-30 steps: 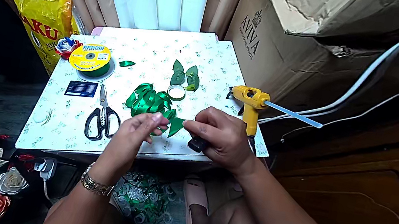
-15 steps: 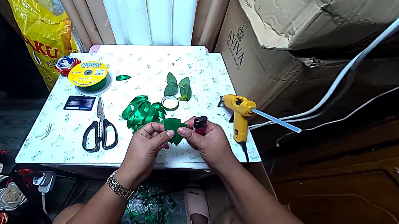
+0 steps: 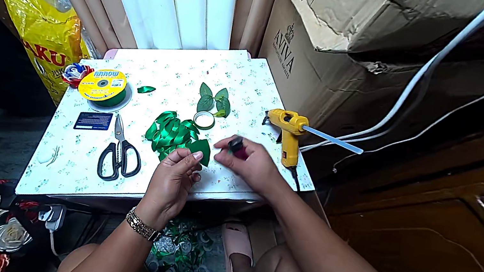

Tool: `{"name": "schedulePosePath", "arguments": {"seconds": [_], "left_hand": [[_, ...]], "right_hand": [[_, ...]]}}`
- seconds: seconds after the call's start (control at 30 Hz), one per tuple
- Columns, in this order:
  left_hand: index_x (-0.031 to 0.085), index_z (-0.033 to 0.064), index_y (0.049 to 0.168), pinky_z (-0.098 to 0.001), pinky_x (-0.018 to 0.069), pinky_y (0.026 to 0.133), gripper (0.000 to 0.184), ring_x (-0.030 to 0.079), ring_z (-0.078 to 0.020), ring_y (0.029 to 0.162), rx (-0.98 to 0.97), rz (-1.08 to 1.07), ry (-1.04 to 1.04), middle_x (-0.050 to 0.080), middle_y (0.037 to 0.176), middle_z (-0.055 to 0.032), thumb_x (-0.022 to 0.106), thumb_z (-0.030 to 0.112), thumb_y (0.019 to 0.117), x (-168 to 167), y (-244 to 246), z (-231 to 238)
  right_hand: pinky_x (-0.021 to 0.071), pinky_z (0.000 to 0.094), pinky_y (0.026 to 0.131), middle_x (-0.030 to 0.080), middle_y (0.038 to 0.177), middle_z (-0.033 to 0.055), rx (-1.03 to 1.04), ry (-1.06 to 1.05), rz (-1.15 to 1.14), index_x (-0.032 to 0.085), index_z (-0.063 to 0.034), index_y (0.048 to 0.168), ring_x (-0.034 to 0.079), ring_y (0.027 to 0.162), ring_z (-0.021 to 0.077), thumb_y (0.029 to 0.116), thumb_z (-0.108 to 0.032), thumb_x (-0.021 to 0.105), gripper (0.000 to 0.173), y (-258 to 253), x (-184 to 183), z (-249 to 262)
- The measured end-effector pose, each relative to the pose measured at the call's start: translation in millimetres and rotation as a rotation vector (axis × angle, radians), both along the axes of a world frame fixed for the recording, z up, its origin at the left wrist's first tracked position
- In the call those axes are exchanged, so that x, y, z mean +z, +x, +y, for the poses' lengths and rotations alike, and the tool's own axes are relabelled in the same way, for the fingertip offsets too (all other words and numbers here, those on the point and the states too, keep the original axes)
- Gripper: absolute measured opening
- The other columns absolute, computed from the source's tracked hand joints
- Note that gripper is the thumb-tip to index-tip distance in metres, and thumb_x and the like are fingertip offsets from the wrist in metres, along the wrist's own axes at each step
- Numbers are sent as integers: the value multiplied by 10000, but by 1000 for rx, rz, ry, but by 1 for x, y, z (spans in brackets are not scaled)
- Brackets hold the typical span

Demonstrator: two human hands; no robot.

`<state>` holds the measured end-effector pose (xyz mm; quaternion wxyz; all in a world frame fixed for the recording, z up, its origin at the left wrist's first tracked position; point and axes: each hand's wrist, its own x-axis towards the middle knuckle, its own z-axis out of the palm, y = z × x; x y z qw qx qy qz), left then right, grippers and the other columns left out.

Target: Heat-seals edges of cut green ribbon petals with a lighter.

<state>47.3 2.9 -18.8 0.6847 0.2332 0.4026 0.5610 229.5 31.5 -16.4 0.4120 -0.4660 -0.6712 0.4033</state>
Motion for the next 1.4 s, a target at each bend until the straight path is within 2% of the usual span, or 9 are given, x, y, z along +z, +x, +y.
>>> {"name": "schedulePosePath", "arguments": {"seconds": [0.1,0.23,0.3,0.33,0.4,0.47,0.6,0.93,1.4], "left_hand": [[614,101,844,-240,550,667,227,658,-117,729,-49,-30,39,689,855,-68,509,38,1035,0,1,-5],[696,77,905,-222,547,706,156,639,-74,716,-148,213,266,690,826,-34,568,58,991,-5,-11,-6],[709,86,868,-222,545,697,158,627,-65,682,-148,292,317,677,767,-7,602,62,982,-4,-14,-6],[709,88,864,-227,552,702,162,633,-66,683,-152,297,325,680,768,-6,602,64,983,-3,-15,-7],[709,87,873,-235,561,719,165,644,-72,707,-167,291,332,691,801,-14,593,70,990,-2,-16,-9],[708,87,877,-242,565,724,163,650,-75,717,-179,268,338,692,810,-15,591,70,989,0,-15,-11],[719,86,875,-257,577,746,172,662,-80,739,-221,218,375,696,823,-19,585,63,981,4,-14,-17],[714,84,883,-222,564,721,163,651,-58,729,-244,231,401,687,803,-11,589,61,986,6,-15,-20],[707,104,868,-226,569,720,189,663,-70,729,-157,220,386,696,809,-15,570,78,995,14,-25,-16]], "right_hand": [[404,145,511,587,714,-42,131,-18,152,674,-70,850,490,564,-11,923,-85,726,91,-14,-4,-9],[341,137,445,542,594,-62,254,-129,179,663,-92,789,427,475,-21,918,-62,695,136,-9,2,-11],[333,135,450,530,590,-77,298,-140,211,660,-114,800,418,476,-28,945,-169,665,156,-7,1,-11],[339,126,456,529,603,-94,308,-125,230,658,-134,846,419,483,-38,998,-292,602,226,-6,-1,-11],[347,119,475,549,669,-94,302,-95,252,638,-141,926,438,524,-37,1103,-477,307,504,-6,-3,-9],[376,110,496,577,700,-92,222,-63,255,632,-145,889,478,558,-39,1116,-415,179,574,-8,-3,-7],[403,104,514,554,671,-116,124,37,192,607,-178,789,492,572,-55,1115,-380,263,516,-13,-3,-9],[409,91,550,549,675,-133,139,177,84,605,-150,805,487,588,-86,1114,-300,310,453,-16,-4,-9],[392,100,544,551,675,-95,250,233,22,596,-127,759,499,610,-70,1108,-362,311,507,-13,-7,-7]]}}
